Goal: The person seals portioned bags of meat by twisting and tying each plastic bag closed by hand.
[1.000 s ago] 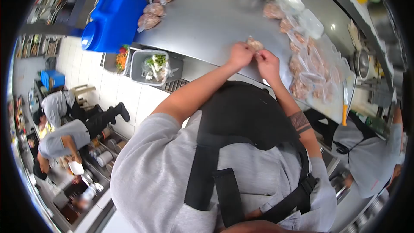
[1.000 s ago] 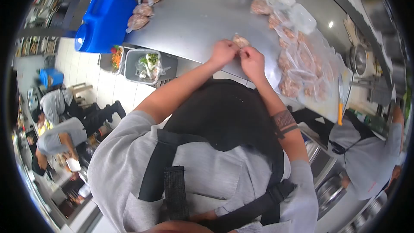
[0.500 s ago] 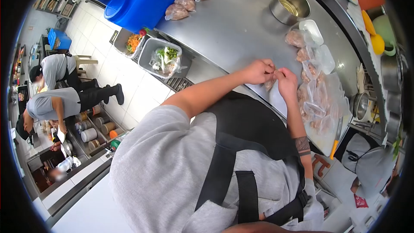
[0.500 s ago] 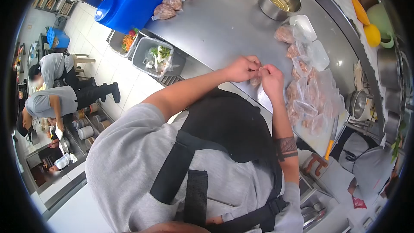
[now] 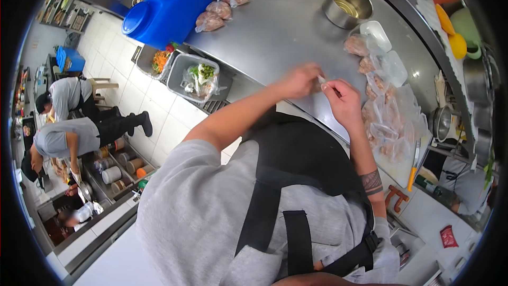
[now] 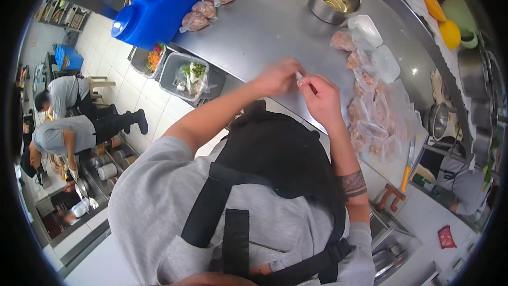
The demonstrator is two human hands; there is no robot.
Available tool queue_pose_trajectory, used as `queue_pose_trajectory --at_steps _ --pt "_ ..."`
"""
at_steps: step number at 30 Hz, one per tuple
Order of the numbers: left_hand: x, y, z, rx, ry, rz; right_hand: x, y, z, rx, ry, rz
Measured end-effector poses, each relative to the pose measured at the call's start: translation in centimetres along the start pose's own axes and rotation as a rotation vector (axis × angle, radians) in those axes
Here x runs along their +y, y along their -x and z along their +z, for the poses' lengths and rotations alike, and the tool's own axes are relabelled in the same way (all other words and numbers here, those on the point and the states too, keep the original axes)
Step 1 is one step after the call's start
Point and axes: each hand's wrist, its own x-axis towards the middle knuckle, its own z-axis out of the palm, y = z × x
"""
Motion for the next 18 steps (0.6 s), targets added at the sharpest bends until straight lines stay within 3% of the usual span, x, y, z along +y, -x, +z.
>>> queue_pose_trajectory --at_steps 3,4,6,7,9,11,12,16,18 --pt "-1.3 -1.7 -5.8 0.091 -0.374 0.025 0.2 0.3 0.1 0.034 -0.061 0.033" --pt "-2.3 -2.4 -7.7 0.100 -0.490 -0.087 0.9 0.9 -0.3 0.054 -0.106 0.052" --pt "-6.5 -4.0 -11.9 0.298 -0.657 0.189 2.2 1.7 -0.7 0.054 -0.125 0.058" --pt "-6.8 -4.5 -14.1 0.276 -0.732 0.076 2.3 1.9 -1.2 0.101 -0.107 0.087" --pt "-10.0 -5.2 -17.7 0.269 -0.976 0.058 2.4 2.0 -1.9 0.044 -0.069 0.143" --pt "-17.8 -2.3 -20.0 -0.019 -1.264 -0.183 4.7 1.7 -2.3 0.155 -0.031 0.145" --pt "-18.6 -1.5 -20.0 -0.049 -1.224 -0.283 5.9 1.2 -2.6 0.241 0.002 0.132" --pt "-14.6 -2.5 -18.2 -0.049 -1.297 -0.514 10.1 -3.2 -5.0 0.397 0.098 0.220" --pt "-14.3 -4.1 -16.1 0.053 -1.269 -0.432 11.8 -6.3 -5.7 0.519 0.397 0.074"
